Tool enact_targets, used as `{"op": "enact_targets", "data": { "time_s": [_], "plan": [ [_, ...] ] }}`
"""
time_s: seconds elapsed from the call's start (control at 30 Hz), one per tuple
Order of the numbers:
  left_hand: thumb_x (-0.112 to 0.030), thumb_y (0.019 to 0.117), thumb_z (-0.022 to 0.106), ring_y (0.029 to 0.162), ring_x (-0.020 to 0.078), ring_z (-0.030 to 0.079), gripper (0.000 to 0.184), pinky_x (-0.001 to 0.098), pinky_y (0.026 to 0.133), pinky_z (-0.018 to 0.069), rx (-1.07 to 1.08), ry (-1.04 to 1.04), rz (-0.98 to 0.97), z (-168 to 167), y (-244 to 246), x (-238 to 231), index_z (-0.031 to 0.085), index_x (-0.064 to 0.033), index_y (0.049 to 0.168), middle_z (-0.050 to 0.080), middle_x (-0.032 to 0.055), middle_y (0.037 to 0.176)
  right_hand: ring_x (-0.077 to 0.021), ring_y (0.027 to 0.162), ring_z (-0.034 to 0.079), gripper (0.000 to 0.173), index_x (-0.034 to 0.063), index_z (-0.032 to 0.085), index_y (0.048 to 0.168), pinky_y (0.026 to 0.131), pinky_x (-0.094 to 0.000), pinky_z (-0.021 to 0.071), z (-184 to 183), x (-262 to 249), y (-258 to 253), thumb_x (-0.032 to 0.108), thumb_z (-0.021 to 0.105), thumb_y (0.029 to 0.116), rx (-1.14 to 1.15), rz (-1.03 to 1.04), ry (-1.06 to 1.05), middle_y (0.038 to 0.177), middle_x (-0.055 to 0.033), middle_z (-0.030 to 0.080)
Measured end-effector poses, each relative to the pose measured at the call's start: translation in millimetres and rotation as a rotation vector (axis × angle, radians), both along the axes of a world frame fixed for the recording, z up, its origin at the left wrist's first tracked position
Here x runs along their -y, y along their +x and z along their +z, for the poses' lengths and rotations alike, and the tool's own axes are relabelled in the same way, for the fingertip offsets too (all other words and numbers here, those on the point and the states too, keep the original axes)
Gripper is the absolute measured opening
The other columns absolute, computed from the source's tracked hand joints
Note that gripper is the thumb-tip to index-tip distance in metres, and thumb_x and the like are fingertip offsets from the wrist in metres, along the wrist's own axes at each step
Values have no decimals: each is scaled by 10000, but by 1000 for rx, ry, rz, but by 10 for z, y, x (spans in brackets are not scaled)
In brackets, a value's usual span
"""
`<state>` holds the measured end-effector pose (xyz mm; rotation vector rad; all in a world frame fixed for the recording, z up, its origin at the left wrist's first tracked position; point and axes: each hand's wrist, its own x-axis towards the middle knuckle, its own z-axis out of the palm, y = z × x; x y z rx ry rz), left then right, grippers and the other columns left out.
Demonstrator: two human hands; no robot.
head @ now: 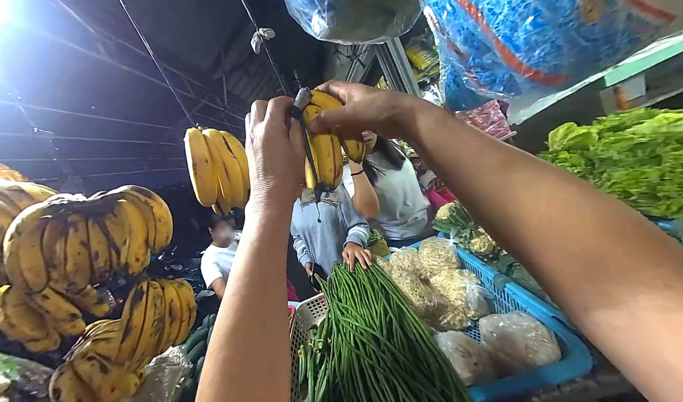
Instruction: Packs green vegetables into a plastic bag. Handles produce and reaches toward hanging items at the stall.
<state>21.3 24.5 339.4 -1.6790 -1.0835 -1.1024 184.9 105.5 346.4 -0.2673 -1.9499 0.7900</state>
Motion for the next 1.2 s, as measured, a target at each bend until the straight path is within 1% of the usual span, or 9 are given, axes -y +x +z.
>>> {"op": "enact_targets", "data": {
  "time_s": [0.17,0.3,0.47,0.63,0.73,0.8,0.93,1.03,1.2],
  "plan": [
    [-87,1032,496,1153,348,597,274,456,994,482,-25,-13,43,3,-132,-54,621,24,1249,613,236,1213,-245,997,703,991,164,218,1603,841,-421,611,-136,-83,-160,236,834,829,-55,145,-80,1262,-154,648],
    [-106,1032,488,1182,388,572,279,538,998,432,-63,-17,90,8,-138,5,606,22,1251,611,240,1213,-211,896,713,826,92,370,1498,777,-383,617,-259,-103,-317,102,805,796,-221,142,-78,1126,-138,687],
    [-107,1014,544,1121,367,609,253,494,977,472,-102,24,70,-4,-212,202,608,39,1211,633,239,1155,-232,1055,684,984,97,370,1513,883,-424,599,-29,-147,-254,29,869,667,-199,-67,315,1286,-171,627],
    [-71,1004,569,1084,318,638,218,419,945,513,-108,89,9,-214,-262,157,659,33,1172,658,222,1130,-188,1114,658,803,35,533,1393,999,-379,535,363,-19,-145,263,889,710,-175,-334,756,1224,-132,669],
    [-10,976,559,984,293,666,195,397,869,552,-106,65,-53,-407,-336,-40,697,47,1101,664,213,1066,-228,981,676,429,23,687,1172,894,-448,540,547,124,-67,213,820,811,-92,-414,838,1042,-142,703],
    [-28,1008,513,945,184,676,237,322,835,565,101,-5,-179,-386,-400,-20,668,59,1166,682,169,1093,-157,874,663,248,87,734,1090,786,-382,544,625,247,-61,195,747,867,4,-445,928,943,-75,704],
    [-204,1100,359,829,86,665,262,287,740,580,620,-9,-663,-148,-447,205,546,-67,1222,624,-19,934,-136,1199,614,391,163,673,1359,1005,-309,472,587,350,-90,110,631,974,176,-311,1326,1276,-17,697],
    [-455,1107,355,910,123,697,386,320,808,601,689,-161,-748,-64,-434,353,510,-122,1224,658,-5,974,-108,1146,631,454,161,675,1322,968,-278,510,574,385,-170,59,704,881,134,-219,1355,1222,0,700],
    [-331,1114,396,977,102,679,266,282,874,571,692,-252,-912,-147,-600,332,515,-136,1252,667,-15,1032,-91,1072,644,364,145,715,1262,929,-259,513,929,136,-488,111,690,900,129,-12,1369,1131,-11,718]
  ]
}}
